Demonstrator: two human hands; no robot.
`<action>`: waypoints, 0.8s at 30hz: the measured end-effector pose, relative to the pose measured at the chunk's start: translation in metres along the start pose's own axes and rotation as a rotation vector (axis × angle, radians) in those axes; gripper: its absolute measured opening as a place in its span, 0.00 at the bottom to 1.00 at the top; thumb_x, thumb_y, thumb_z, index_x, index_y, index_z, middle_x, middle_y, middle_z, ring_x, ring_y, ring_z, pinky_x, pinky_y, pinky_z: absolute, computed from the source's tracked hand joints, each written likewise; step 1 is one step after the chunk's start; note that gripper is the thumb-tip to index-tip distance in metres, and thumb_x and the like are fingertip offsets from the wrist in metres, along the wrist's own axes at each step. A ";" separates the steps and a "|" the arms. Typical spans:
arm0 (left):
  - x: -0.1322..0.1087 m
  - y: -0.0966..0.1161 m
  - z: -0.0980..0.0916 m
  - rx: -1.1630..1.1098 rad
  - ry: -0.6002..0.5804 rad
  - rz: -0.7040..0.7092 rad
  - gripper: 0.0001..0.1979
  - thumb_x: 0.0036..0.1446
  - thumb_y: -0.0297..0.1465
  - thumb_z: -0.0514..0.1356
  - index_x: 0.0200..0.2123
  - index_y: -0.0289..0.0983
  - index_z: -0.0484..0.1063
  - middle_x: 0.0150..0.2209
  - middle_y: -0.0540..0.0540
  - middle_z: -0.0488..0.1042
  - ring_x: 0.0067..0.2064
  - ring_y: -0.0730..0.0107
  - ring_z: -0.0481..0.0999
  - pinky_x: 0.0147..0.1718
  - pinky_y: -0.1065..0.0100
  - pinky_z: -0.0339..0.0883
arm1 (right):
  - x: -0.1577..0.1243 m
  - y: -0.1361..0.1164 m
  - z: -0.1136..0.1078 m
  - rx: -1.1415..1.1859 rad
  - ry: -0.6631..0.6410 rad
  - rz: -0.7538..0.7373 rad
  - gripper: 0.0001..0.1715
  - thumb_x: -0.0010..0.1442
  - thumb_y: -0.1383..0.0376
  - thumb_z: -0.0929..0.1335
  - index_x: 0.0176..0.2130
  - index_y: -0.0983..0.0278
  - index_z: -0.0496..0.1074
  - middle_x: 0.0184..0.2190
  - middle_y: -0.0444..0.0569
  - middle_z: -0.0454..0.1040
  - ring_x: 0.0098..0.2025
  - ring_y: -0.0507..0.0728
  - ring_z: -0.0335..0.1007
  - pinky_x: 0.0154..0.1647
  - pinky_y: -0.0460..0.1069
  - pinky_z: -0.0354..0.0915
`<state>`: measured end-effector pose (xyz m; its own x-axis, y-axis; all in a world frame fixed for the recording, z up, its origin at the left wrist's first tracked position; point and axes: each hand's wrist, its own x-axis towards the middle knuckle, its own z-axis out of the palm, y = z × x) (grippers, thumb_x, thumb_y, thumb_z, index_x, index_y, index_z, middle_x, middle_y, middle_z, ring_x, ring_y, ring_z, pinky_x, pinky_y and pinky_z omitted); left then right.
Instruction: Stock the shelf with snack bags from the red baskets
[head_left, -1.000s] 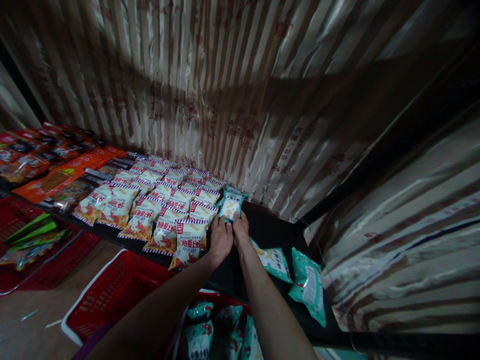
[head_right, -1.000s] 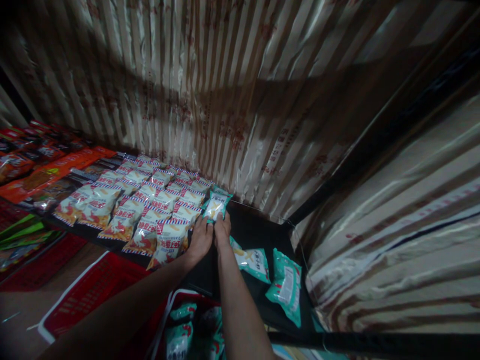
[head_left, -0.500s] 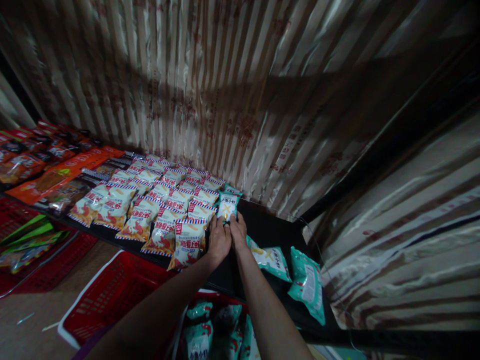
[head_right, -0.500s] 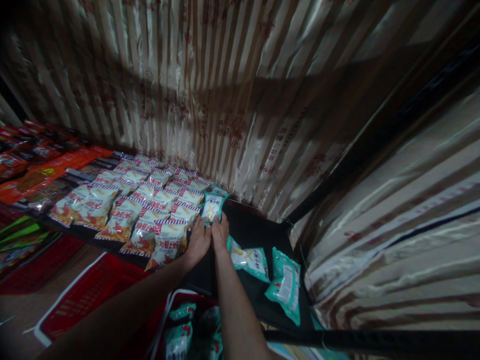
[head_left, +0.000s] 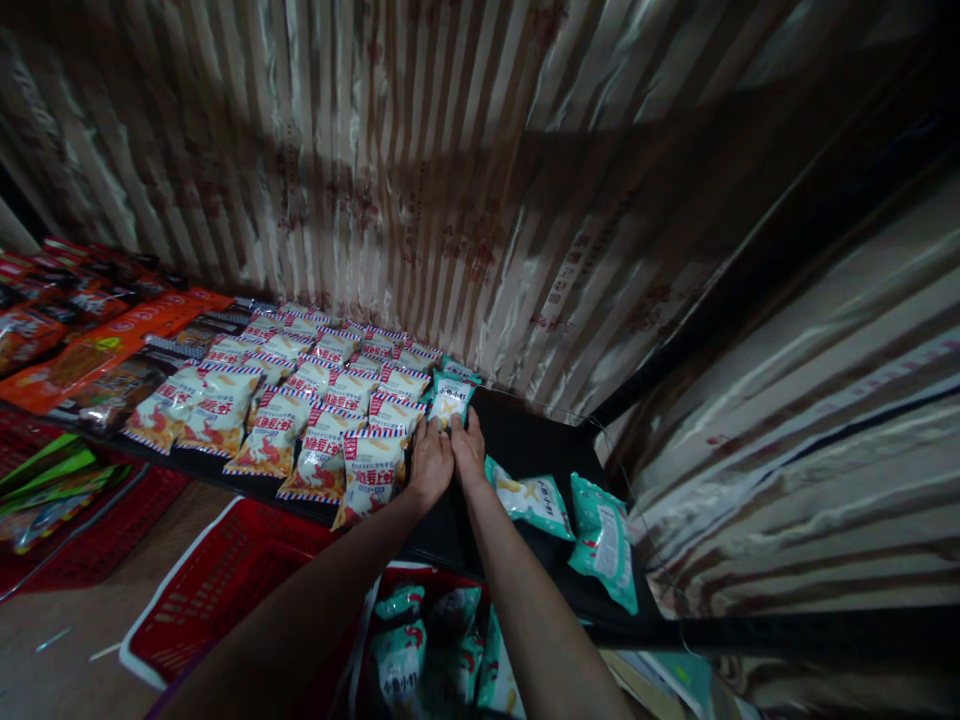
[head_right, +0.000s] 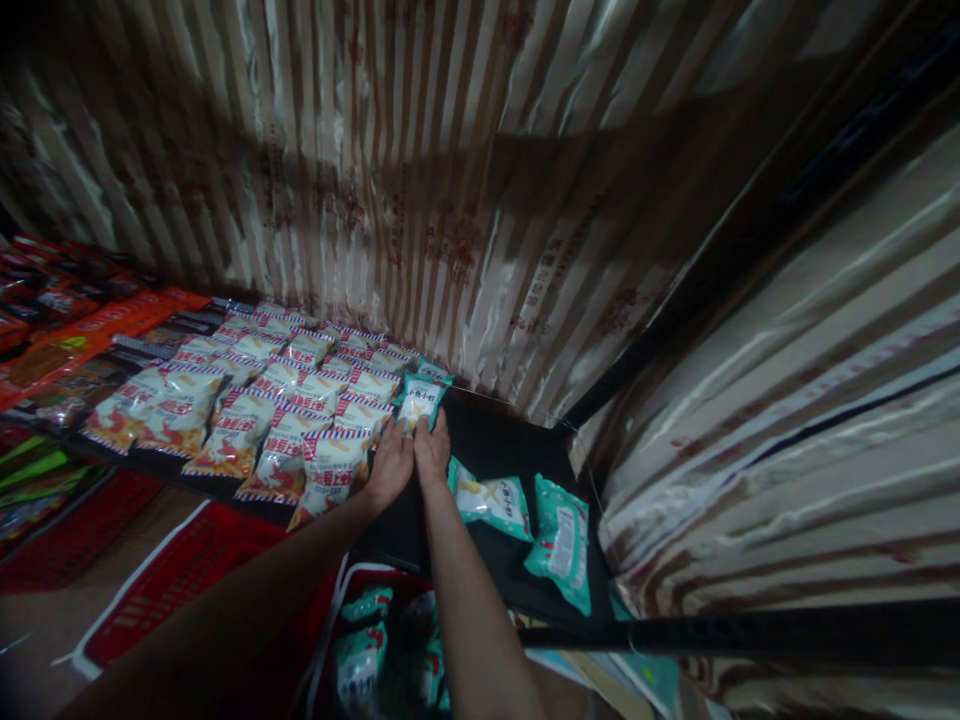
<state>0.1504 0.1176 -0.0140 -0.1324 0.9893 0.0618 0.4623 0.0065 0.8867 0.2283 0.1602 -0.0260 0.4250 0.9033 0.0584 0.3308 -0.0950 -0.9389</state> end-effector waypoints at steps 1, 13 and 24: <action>-0.001 0.001 -0.001 0.007 0.005 0.010 0.23 0.60 0.28 0.45 0.57 0.27 0.62 0.63 0.34 0.56 0.67 0.57 0.48 0.65 0.57 0.42 | -0.002 -0.002 0.000 -0.002 0.004 0.001 0.34 0.55 0.54 0.63 0.58 0.63 0.63 0.54 0.53 0.70 0.58 0.61 0.62 0.61 0.55 0.52; -0.034 0.012 -0.004 0.033 -0.033 0.107 0.23 0.60 0.26 0.45 0.57 0.25 0.60 0.64 0.34 0.53 0.67 0.57 0.45 0.65 0.57 0.42 | -0.037 -0.024 -0.039 -0.146 0.098 -0.254 0.30 0.59 0.62 0.57 0.58 0.70 0.62 0.59 0.57 0.63 0.62 0.59 0.55 0.64 0.55 0.47; -0.075 0.036 -0.003 -0.188 -0.150 -0.114 0.20 0.58 0.25 0.50 0.53 0.28 0.67 0.60 0.33 0.62 0.63 0.59 0.58 0.62 0.62 0.48 | -0.064 -0.001 -0.102 -0.533 0.159 -0.400 0.24 0.57 0.69 0.58 0.51 0.72 0.70 0.56 0.62 0.66 0.62 0.63 0.54 0.62 0.60 0.52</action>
<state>0.1746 0.0430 0.0141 -0.0362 0.9944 -0.0995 0.2791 0.1056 0.9544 0.2865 0.0600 0.0061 0.2888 0.8431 0.4537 0.8404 0.0038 -0.5420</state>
